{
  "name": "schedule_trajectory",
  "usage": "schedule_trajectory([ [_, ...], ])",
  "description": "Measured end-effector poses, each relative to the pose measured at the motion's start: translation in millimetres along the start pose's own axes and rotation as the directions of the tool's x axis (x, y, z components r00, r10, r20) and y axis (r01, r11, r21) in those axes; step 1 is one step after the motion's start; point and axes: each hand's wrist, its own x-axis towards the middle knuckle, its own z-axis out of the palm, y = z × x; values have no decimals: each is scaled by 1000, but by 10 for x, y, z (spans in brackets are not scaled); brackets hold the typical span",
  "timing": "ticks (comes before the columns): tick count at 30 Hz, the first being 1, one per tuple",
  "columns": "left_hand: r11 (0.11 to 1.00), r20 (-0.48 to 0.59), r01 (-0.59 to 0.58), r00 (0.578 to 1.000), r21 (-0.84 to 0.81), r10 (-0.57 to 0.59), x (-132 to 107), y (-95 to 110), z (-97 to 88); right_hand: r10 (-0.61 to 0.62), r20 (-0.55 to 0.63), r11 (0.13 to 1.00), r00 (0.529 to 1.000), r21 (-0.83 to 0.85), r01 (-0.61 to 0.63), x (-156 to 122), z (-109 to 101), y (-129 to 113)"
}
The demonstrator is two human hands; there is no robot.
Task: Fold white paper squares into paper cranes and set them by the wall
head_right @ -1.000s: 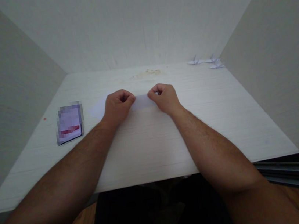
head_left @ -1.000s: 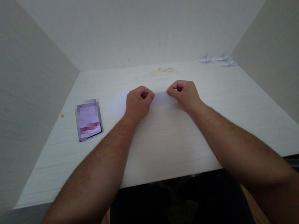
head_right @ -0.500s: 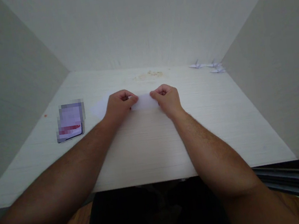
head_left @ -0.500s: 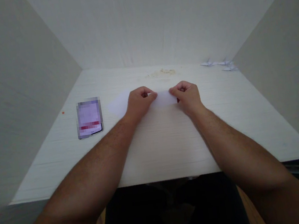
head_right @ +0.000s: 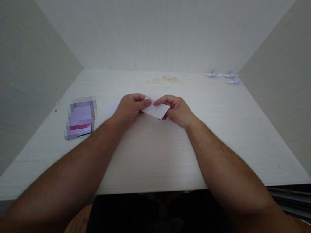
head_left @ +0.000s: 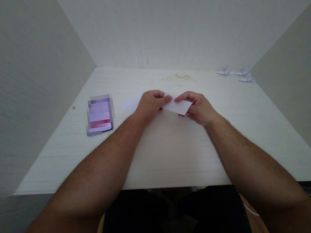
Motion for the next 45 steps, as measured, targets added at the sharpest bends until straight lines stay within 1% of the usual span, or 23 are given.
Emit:
schedule_trajectory([
  [2, 1000, -9, -2, 1000, 30, 2, -2, 1, -5, 11, 3, 1000, 1000, -9, -11, -2, -10, -17],
  [4, 995, -11, -21, 1000, 102, 23, -12, 13, -6, 25, -12, 999, 1000, -38, -26, -6, -15, -53],
  [6, 981, -21, -67, 997, 181, 72, -27, 34, -3, 47, -16, 994, 999, -98, -48, -11, -16, -89],
  [8, 968, -44, -110, 991, 227, 123, -40, 54, 5, 72, 14, 985, 997, -155, -69, -16, -13, -110],
  [10, 962, -63, -134, 986, 236, 153, -45, 68, 14, 87, 58, 982, 995, -176, -75, -21, -8, -110],
  [12, 960, -73, -146, 983, 238, 168, -43, 71, 21, 84, 75, 983, 994, -169, -70, -25, -2, -98],
  [16, 960, -98, -165, 977, 227, 191, -37, 65, 27, 53, 19, 987, 998, -156, -49, -29, 14, -84],
  [19, 962, -102, -172, 975, 214, 197, -37, 71, 29, 22, -19, 981, 1000, -193, -25, -28, 19, -94],
  [22, 957, -93, -175, 975, 230, 200, -43, 90, 31, 3, -25, 969, 1000, -248, -10, -23, 7, -94],
  [25, 956, -76, -173, 978, 237, 196, -59, 109, 38, 9, -31, 962, 999, -272, -17, -18, -10, -80],
  [31, 954, -41, -161, 983, 254, 177, -105, 127, 64, -9, -101, 964, 995, -267, -19, -16, 5, -78],
  [34, 955, -24, -155, 986, 254, 166, -108, 127, 69, 13, -125, 946, 992, -320, -53, -18, 17, -93],
  [37, 960, -22, -150, 987, 235, 160, -106, 121, 74, -11, -168, 926, 986, -374, -54, -14, 18, -101],
  [41, 968, 23, -147, 989, 204, 145, -117, 115, 87, -49, -193, 904, 980, -425, -38, 10, 14, -89],
  [45, 967, 58, -133, 991, 215, 123, -129, 119, 99, -67, -191, 888, 979, -459, -28, 28, 19, -74],
])
